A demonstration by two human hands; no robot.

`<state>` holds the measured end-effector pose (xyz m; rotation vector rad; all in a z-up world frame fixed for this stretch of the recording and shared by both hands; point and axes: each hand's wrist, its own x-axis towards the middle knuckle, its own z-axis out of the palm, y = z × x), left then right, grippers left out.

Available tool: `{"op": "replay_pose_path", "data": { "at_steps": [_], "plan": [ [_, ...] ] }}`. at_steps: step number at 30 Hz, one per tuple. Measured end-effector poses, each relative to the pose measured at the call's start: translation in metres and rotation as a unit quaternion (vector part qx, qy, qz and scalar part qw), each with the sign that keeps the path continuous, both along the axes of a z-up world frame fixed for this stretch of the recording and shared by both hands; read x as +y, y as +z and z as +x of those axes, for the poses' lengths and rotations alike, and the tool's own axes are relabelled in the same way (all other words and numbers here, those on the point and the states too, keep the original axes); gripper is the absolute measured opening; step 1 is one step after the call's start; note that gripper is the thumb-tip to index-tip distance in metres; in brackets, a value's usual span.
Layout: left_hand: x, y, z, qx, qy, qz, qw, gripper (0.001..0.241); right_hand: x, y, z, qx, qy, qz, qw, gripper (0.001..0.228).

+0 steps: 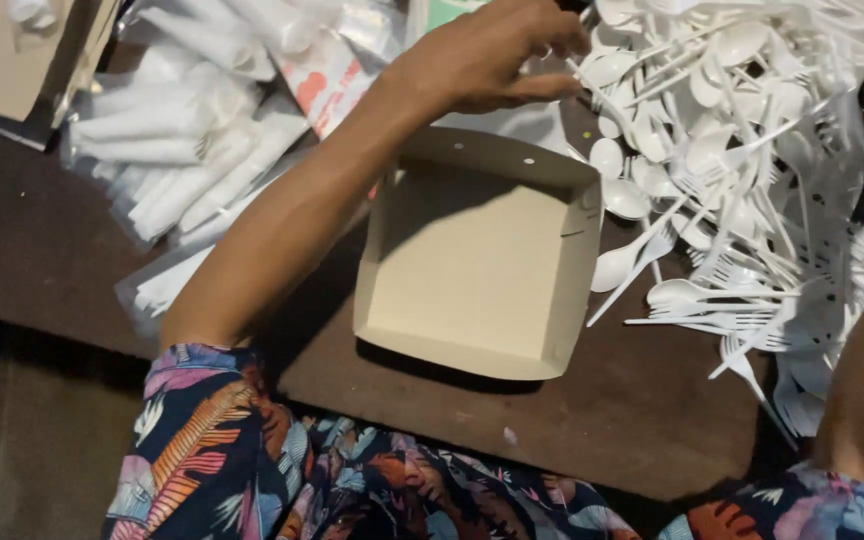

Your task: Packing individually wrapped plastic cutlery sets into a cardboard box

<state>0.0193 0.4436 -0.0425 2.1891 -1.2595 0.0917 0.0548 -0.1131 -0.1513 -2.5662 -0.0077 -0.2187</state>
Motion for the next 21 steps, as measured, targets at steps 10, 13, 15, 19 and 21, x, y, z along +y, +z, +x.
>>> {"op": "replay_pose_path", "data": {
  "at_steps": [10, 13, 15, 19, 21],
  "plan": [
    [0.097, -0.005, -0.107, 0.173, 0.210, 0.086, 0.958, 0.059, 0.318, 0.116, -0.169, 0.078, 0.258, -0.032, 0.963, 0.052],
    [0.096, -0.016, -0.114, 0.148, 0.219, -0.005, 0.964, 0.039, 0.322, 0.095, -0.165, 0.052, 0.245, -0.031, 0.968, 0.044],
    [0.095, -0.029, -0.117, 0.164, 0.269, -0.022, 0.949, 0.041, 0.316, 0.085, -0.166, 0.048, 0.249, 0.019, 0.967, 0.018],
    [0.093, -0.065, -0.117, 0.120, 0.235, -0.089, 0.961, 0.027, 0.327, 0.086, -0.186, 0.111, 0.205, 0.076, 0.969, 0.015],
    [0.092, -0.080, -0.116, 0.078, 0.212, -0.149, 0.963, 0.021, 0.337, 0.083, -0.192, 0.144, 0.198, 0.158, 0.957, 0.028]
  ]
}}
